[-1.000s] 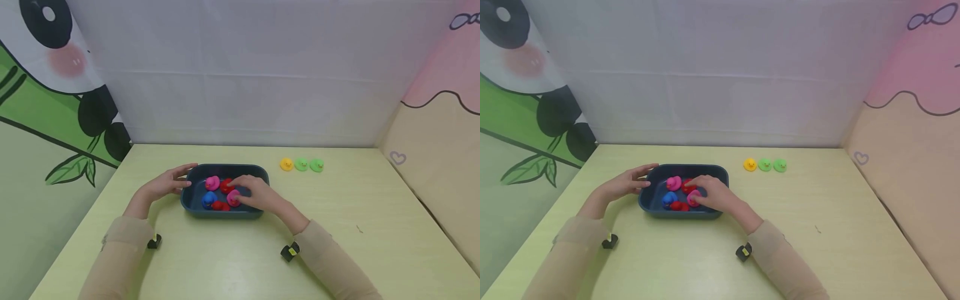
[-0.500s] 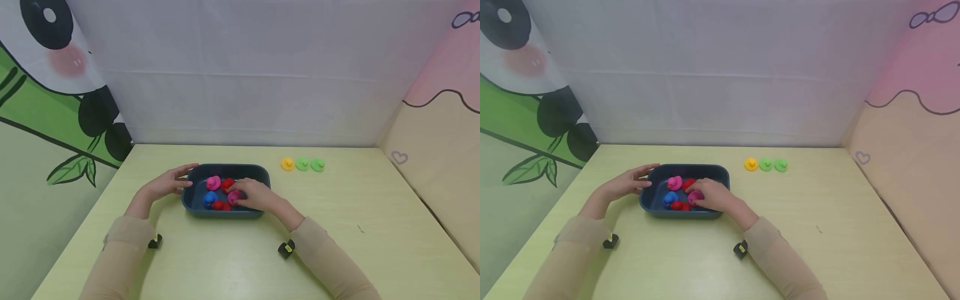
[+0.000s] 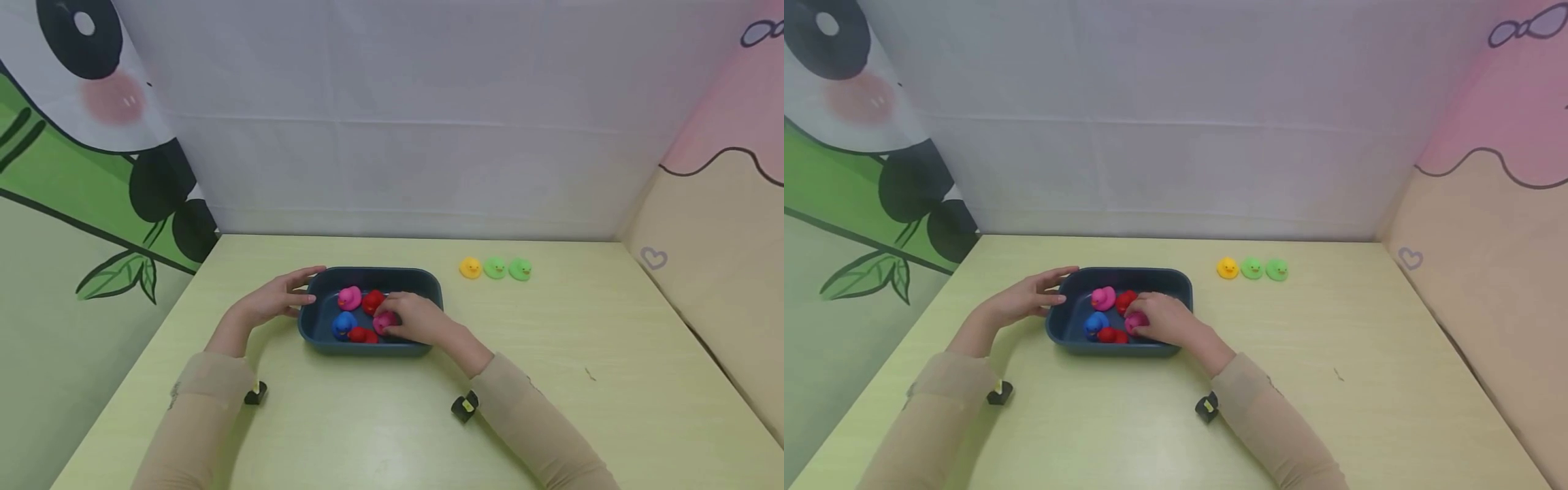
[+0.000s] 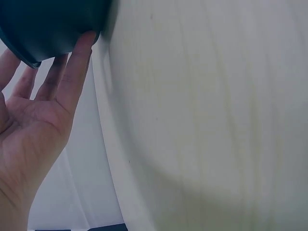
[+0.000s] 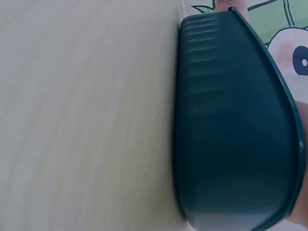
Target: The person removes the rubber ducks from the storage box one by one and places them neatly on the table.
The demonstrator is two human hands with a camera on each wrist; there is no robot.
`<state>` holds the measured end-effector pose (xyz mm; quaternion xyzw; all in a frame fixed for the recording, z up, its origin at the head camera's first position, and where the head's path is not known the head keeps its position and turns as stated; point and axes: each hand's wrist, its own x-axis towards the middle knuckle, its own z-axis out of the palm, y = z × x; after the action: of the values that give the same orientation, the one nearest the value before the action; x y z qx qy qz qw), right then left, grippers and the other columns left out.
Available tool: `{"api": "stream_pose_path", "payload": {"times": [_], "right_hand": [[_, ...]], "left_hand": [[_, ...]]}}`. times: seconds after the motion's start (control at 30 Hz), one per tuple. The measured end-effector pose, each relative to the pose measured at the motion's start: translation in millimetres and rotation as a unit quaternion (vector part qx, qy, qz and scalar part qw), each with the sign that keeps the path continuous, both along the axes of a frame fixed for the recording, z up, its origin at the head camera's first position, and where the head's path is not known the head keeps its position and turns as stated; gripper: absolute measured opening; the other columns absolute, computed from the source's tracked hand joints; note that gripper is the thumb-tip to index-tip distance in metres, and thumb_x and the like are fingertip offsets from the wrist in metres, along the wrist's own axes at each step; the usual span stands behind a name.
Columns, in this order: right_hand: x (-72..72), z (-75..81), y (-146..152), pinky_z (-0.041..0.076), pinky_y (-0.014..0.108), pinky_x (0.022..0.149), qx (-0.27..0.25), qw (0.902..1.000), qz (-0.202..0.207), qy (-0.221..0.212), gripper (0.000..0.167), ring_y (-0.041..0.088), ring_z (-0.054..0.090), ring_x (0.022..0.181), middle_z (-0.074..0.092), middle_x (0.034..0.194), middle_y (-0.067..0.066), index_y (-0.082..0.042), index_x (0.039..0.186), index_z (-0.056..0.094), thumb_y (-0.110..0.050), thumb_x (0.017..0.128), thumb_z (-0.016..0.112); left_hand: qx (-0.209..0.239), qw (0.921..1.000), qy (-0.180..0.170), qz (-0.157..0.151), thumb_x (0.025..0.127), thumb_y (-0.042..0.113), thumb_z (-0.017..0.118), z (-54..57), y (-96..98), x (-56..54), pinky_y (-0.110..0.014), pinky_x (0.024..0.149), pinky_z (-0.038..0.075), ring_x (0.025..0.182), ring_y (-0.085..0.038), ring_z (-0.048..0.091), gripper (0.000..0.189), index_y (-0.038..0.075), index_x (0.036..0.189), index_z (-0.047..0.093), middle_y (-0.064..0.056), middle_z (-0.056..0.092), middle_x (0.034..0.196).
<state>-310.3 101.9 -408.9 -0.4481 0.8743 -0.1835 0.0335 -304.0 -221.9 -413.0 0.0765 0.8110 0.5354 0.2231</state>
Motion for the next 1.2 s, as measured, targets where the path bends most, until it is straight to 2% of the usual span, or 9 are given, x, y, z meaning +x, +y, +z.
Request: {"api": "stream_pose_path", "payload": {"times": [0.27,0.57,0.97,1.2], "right_hand": [[-1.0,0.6,0.1,0.049,0.019,0.075,-0.018,0.9995,0.010,-0.023,0.023,0.009,0.055,0.086,0.063,0.098,-0.002,-0.014,0.105,0.069,-0.019,0.083,0.073],[1.5,4.9,1.9,0.049,0.018,0.074,-0.036,0.9986,0.026,-0.028,0.020,0.008,0.054,0.083,0.062,0.095,-0.002,-0.013,0.102,0.070,-0.015,0.083,0.074],[3.6,24.2,12.5,0.049,0.018,0.074,-0.042,0.9978,0.040,-0.032,0.020,0.011,0.055,0.085,0.063,0.096,-0.002,-0.013,0.102,0.070,-0.018,0.083,0.073],[1.8,31.5,21.0,0.052,0.025,0.076,-0.055,0.9968,0.045,-0.038,0.021,0.012,0.056,0.089,0.064,0.100,-0.001,-0.013,0.103,0.070,-0.018,0.083,0.073]], "left_hand": [[0.001,1.0000,-0.008,0.004,0.095,0.018,0.056,0.5,0.3,0.2,-0.053,0.096,0.045,0.136,-0.039,0.031,0.062,0.031,0.148,0.026,-0.011,0.017,0.156],[-0.003,0.9999,-0.010,0.007,0.095,0.019,0.055,6.3,2.2,4.7,-0.055,0.096,0.044,0.137,-0.040,0.030,0.062,0.030,0.149,0.025,-0.012,0.016,0.157],[-0.001,0.9998,-0.014,0.013,0.096,0.017,0.054,11.8,5.6,7.1,-0.054,0.097,0.044,0.137,-0.040,0.030,0.062,0.031,0.149,0.024,-0.013,0.015,0.156],[-0.001,0.9998,-0.014,0.010,0.096,0.017,0.053,10.6,5.5,7.1,-0.054,0.096,0.044,0.137,-0.041,0.029,0.062,0.030,0.149,0.024,-0.013,0.016,0.156]]}}
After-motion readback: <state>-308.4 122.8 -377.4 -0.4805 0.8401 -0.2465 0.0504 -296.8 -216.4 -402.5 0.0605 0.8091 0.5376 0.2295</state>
